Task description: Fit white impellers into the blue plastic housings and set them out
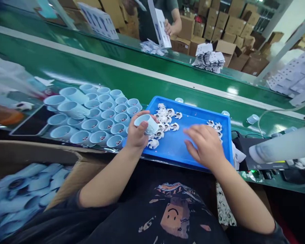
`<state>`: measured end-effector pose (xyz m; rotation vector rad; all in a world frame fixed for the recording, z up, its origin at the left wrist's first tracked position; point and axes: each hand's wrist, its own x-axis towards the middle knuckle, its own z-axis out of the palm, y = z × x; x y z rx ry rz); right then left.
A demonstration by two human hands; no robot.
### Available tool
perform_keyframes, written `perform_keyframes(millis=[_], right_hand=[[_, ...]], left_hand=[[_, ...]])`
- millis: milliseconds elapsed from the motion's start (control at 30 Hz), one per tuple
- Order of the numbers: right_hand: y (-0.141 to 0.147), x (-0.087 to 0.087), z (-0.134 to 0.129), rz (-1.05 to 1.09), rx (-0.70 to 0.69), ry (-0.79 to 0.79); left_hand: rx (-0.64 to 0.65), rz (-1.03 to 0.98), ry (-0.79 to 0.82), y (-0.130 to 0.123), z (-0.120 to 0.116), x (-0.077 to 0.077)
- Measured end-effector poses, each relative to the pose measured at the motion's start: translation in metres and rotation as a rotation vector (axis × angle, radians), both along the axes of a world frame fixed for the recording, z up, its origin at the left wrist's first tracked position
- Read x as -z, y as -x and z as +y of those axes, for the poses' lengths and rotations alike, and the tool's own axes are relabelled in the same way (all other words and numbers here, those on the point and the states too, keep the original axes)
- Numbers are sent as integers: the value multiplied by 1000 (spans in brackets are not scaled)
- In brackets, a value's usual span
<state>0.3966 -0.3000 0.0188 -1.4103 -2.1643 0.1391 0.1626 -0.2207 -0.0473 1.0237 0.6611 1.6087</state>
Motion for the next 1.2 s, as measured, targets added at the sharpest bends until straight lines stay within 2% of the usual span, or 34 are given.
perform_keyframes(millis=[67,167,267,367,533,600,700,800,933,1033,1100,1200], right_hand=[[16,25,44,-109,0,145],[35,61,99,-269,71,315],[44,79,123,-419,108,368],[39,74,111,-553,61,329],[9,42,64,-768,-234,370],[2,32,45,-817,-278,420],[7,26,23,-840,-200,494],[26,31,21,-803,-28,555],[44,39,34,-669,176,598],[50,35,29,-481,234,562],[48,29,18,-292,197,503],[37,22,-4,60,44,449]], left_hand=[[-1,-55,28,-3,1,-2],[16,-96,91,-4,2,-1],[46,-126,144,-4,-1,-1],[93,-157,161,-4,-6,-3],[154,-167,176,-5,-7,-6],[175,-167,182,-5,-8,-7],[204,-188,199,-4,-12,-9],[190,-162,203,-1,-12,-8],[151,-28,157,3,-8,-2],[138,78,91,9,-12,1],[127,217,42,16,-18,-2],[164,576,-113,21,-30,-13]])
